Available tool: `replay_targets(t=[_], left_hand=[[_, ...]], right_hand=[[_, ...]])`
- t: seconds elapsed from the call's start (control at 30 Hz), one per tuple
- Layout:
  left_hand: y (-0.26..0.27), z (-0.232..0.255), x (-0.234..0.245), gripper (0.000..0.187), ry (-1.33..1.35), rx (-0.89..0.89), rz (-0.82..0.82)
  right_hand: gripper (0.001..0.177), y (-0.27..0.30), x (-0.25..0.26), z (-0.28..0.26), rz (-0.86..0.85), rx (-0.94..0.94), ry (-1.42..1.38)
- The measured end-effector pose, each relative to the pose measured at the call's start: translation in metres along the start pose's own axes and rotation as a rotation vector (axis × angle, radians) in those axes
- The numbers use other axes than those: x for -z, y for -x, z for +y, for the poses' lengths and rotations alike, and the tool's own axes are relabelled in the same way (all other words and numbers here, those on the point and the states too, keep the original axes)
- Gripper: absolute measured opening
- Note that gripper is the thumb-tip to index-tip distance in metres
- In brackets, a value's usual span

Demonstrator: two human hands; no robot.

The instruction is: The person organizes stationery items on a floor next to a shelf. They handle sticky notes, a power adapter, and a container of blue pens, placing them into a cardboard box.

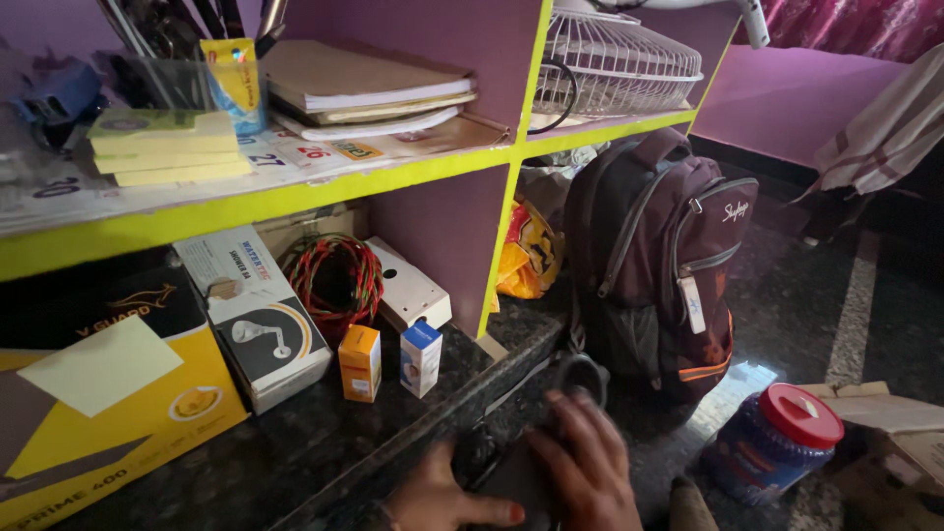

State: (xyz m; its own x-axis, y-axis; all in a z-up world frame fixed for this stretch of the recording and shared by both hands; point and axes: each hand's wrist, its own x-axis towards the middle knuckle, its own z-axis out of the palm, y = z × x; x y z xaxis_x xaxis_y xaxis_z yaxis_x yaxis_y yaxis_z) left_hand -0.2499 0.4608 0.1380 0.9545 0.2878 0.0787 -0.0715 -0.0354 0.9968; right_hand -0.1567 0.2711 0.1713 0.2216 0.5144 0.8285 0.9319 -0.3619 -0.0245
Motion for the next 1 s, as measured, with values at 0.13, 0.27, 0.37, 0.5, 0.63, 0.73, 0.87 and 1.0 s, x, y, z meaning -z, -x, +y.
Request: replay_targets(t=[0.13,0.27,0.37,0.5,0.63,0.73,0.87,1.0], left_hand=[[-0.001,0.007,0.0,0.113,0.091,0.003,0.012],[-0.007,0.008,-0.004,0.11,0.176,-0.039,-0.023],[-0.009,0.007,-0.01,0.113,0.156,-0.057,0.042],[-0.012,0.007,-0.02,0.104,0.198,-0.08,0.114],[-0.018,-0.001,-0.025,0.102,0.228,-0.002,0.196],[-0.023,-0.017,-0.025,0.097,0.224,0.022,0.263],[-0.028,-0.037,-0.027,0.096,0.117,0.019,0.308],[-0.032,-0.041,-0.03,0.095,0.069,0.235,0.274]], right_hand=[[0.042,-0.008,0.0,0.001,0.039,-0.068,-0.075],[0.044,0.001,-0.015,0.009,0.079,-0.21,-0.208],[0.043,0.015,-0.027,0.018,0.047,-0.429,-0.454],[0.046,0.037,-0.041,0.046,0.148,-0.466,-0.346],[0.032,0.059,-0.073,0.067,0.041,-1.353,-0.972],[0.024,0.07,-0.082,0.082,-0.224,-1.463,-1.094],[0.027,0.089,-0.097,0.088,-0.17,-1.331,-1.004],[0.032,0.114,-0.112,0.11,-0.005,-1.288,-1.224]])
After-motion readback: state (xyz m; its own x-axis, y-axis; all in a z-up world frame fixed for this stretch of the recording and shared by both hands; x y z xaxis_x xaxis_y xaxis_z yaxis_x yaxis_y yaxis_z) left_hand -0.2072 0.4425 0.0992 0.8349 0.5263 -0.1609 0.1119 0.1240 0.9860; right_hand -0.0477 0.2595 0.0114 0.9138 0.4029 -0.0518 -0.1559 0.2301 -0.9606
